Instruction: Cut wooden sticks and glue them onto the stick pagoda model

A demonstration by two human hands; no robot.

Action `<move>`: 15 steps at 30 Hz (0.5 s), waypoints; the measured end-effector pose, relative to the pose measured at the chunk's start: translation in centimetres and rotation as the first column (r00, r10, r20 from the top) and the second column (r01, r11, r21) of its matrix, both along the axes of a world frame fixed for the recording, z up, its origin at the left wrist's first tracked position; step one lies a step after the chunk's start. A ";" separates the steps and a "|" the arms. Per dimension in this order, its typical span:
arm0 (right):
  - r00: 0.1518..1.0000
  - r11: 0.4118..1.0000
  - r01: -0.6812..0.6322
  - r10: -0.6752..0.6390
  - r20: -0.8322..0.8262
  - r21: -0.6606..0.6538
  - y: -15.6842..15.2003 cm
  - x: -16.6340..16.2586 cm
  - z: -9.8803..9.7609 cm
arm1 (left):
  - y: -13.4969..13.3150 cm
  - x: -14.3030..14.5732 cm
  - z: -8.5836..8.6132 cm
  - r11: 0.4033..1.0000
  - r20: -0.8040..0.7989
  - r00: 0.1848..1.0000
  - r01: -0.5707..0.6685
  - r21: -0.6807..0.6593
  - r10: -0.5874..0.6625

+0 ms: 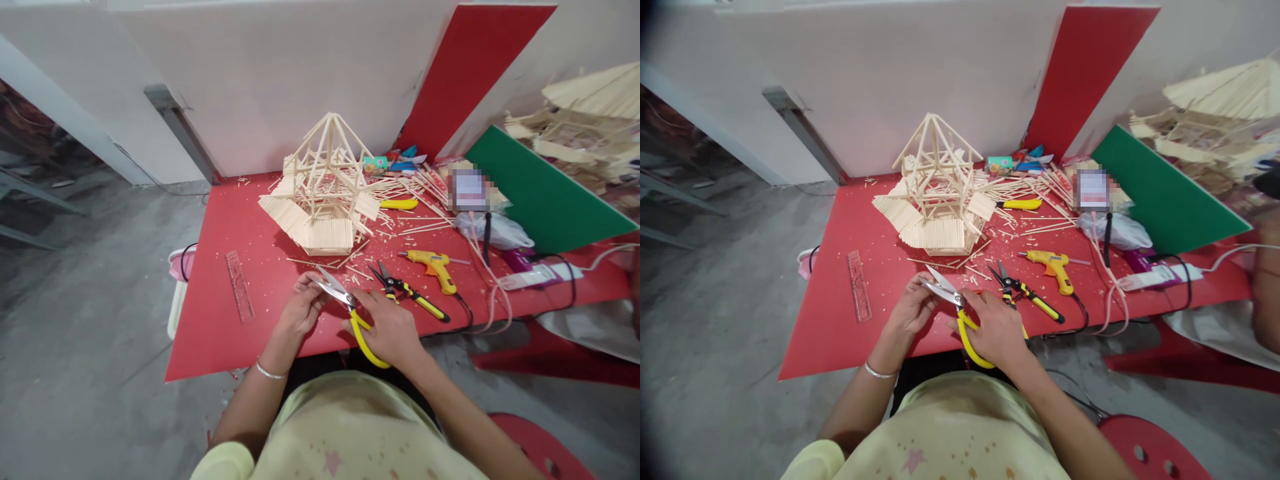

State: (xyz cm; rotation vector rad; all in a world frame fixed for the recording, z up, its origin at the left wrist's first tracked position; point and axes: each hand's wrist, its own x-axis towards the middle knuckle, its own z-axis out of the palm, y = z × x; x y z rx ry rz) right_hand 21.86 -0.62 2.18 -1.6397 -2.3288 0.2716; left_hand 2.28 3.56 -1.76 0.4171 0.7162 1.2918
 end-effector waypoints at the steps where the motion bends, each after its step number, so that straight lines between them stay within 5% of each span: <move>1: 1.000 1.000 -0.003 0.003 -0.010 -0.001 0.0 0.1 -0.2 | 0.0 0.0 -0.1 1.000 -0.002 1.000 0.000 0.001 0.000; 9: 0.978 1.000 -0.023 0.018 -0.208 -0.020 -0.2 0.5 -1.3 | -0.2 0.5 0.6 0.998 0.035 0.999 0.034 -0.045 -0.032; 15: 1.000 0.999 0.012 -0.011 -0.028 0.035 -0.1 0.5 -0.2 | 0.1 0.7 0.9 0.999 0.016 1.000 0.014 -0.030 -0.013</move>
